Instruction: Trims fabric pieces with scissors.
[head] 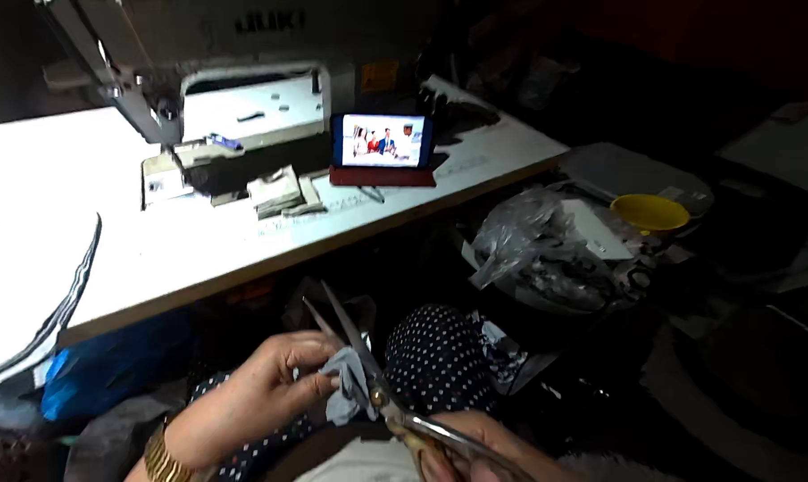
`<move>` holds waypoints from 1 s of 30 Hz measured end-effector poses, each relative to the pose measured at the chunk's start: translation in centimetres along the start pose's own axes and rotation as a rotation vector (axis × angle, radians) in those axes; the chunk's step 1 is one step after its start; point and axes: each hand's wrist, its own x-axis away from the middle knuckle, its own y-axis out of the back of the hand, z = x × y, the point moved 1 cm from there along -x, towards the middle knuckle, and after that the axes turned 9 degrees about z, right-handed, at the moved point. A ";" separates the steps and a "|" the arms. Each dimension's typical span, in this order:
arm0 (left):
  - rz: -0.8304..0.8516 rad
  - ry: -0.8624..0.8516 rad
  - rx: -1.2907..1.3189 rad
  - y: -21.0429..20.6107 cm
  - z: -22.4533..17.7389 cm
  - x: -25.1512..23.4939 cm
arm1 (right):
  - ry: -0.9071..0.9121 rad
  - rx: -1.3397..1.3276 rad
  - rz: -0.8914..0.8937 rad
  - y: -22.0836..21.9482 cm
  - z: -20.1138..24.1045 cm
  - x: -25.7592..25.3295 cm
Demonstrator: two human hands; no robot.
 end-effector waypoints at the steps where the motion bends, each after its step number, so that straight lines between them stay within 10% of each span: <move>1: -0.001 0.020 -0.023 0.2 -0.2 0.2 | 0.019 -0.020 0.013 0.0 -0.2 0.0; 6: -0.049 0.069 -0.141 0.9 0.6 0.9 | 0.064 -0.072 0.040 0.1 0.0 0.4; 15: -0.469 0.403 0.563 2.0 -1.2 0.8 | -0.200 0.176 0.129 4.1 1.4 3.1; 30: -0.401 0.493 0.567 1.0 -1.6 -0.8 | -0.395 0.695 0.236 4.8 2.7 1.6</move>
